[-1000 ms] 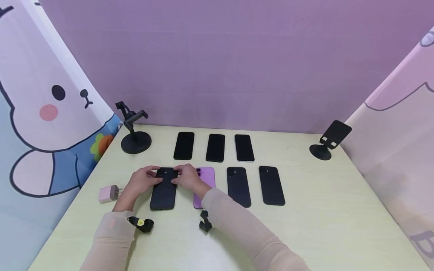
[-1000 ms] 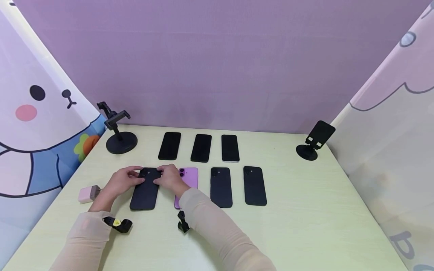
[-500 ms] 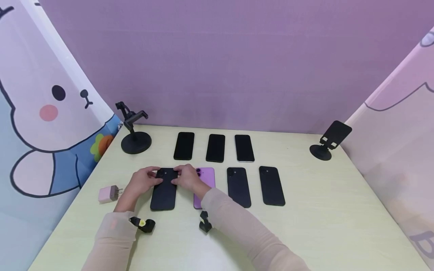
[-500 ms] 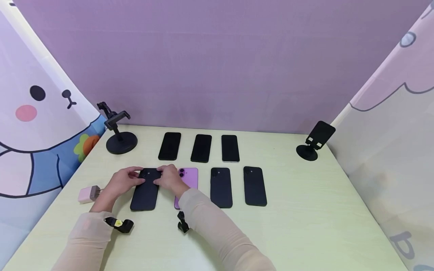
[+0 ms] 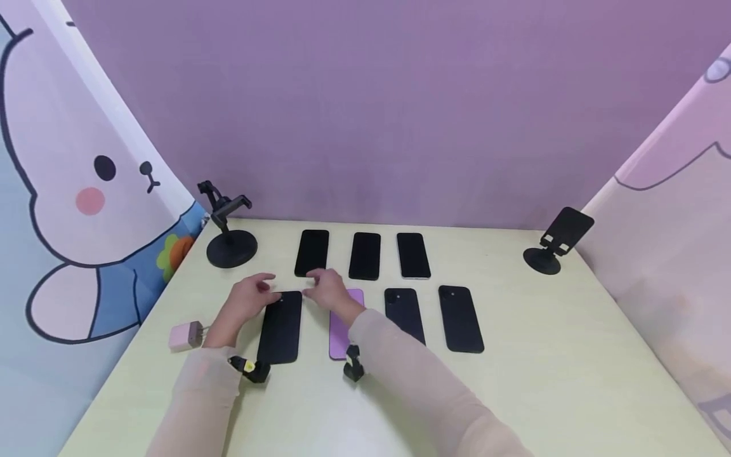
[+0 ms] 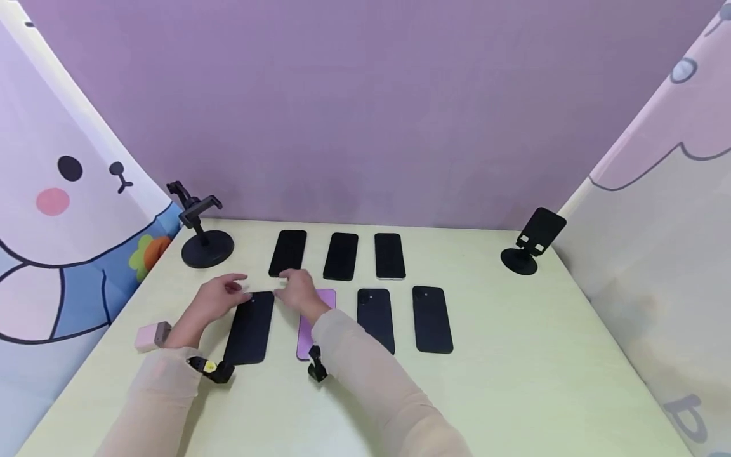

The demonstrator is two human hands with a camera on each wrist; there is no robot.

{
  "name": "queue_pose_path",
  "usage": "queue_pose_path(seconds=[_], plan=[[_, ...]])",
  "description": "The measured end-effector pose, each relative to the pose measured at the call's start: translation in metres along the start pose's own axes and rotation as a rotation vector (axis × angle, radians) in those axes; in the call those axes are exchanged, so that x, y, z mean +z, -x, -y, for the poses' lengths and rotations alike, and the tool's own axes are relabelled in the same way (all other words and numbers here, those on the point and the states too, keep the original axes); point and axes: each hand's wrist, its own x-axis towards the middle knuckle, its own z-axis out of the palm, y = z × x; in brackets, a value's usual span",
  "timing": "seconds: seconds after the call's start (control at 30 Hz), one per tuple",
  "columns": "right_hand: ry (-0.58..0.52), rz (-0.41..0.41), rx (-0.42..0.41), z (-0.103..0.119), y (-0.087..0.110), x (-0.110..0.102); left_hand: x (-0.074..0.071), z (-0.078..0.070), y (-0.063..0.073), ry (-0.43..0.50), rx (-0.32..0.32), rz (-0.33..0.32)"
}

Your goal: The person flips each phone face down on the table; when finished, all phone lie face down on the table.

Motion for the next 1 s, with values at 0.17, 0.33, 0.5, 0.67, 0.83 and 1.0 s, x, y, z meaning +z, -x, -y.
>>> queue_pose_path(seconds=[0.17, 0.33, 0.5, 0.67, 0.83, 1.0], plan=[[0.018, -0.057, 0.012, -0.005, -0.018, -0.011, 0.004, -0.008, -0.029, 0.080, 0.045, -0.030], [0.017, -0.069, 0.055, -0.006, -0.024, -0.009, 0.013, -0.007, -0.054, 0.124, 0.037, -0.020], [-0.030, -0.141, 0.107, -0.010, -0.027, -0.007, 0.022, -0.005, -0.067, 0.151, 0.044, -0.048], [-0.049, -0.194, 0.119, -0.014, -0.032, -0.003, 0.028, -0.005, -0.070, 0.157, 0.063, -0.091], [-0.035, -0.216, 0.132, -0.018, -0.038, 0.001, 0.035, -0.007, -0.076, 0.158, 0.077, -0.094], [-0.004, -0.196, 0.127, -0.020, -0.043, -0.002, 0.038, -0.011, -0.079, 0.133, 0.102, -0.097]])
